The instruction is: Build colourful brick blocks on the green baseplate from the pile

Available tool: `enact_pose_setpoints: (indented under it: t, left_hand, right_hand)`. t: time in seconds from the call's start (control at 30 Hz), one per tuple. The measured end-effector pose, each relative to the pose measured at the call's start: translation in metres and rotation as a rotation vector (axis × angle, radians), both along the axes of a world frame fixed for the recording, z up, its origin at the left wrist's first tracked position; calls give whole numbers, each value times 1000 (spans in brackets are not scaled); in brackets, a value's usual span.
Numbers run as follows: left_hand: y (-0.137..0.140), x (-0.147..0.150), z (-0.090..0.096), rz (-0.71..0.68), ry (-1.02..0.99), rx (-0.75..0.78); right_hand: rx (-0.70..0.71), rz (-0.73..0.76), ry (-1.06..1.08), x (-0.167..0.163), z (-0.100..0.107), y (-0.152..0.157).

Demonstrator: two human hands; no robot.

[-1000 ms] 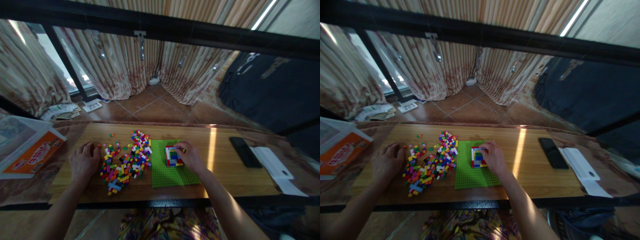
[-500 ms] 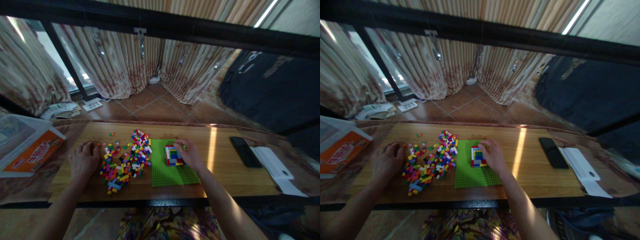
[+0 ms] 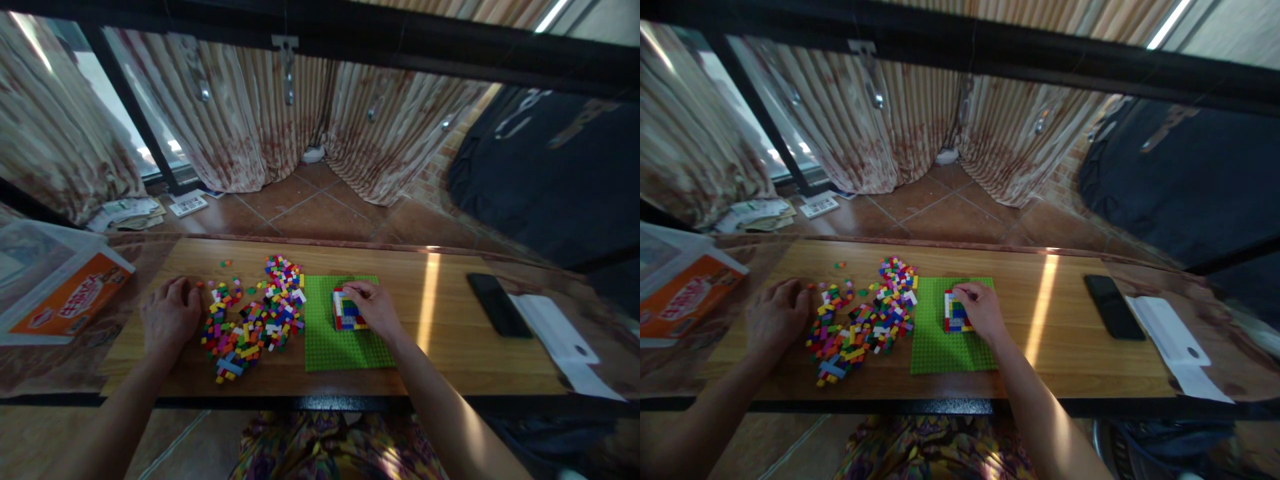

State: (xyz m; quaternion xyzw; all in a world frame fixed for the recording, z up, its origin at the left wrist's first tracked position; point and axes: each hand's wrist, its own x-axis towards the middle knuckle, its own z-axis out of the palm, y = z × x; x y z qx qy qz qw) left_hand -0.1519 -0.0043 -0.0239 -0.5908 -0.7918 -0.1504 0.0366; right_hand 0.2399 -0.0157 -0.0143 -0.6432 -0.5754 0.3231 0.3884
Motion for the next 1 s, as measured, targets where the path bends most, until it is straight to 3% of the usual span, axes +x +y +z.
enact_pose_setpoints:
  t: [0.43, 0.63, 0.73, 0.8, 0.87, 1.0]
  left_hand:
    - [1, -2, -1, -12, 23, -11]
    - [2, -2, -2, -1, 12, 5]
    - [-1, 0, -2, 10, -16, 22]
    - [-3, 1, -3, 15, -30, 37]
    - [-4, 2, -4, 4, -45, 39]
    - [-4, 1, -8, 14, -50, 51]
  right_hand:
    - [-35, 0, 194, 0, -3, 1]
    - [108, -287, 209, 16, 16, -11]
    - [195, -303, 85, 2, 35, -27]
    - [292, -133, -60, -23, 44, -43]
    - [366, 131, -123, -57, 47, -61]
    - [521, 691, -187, -131, 33, -92]
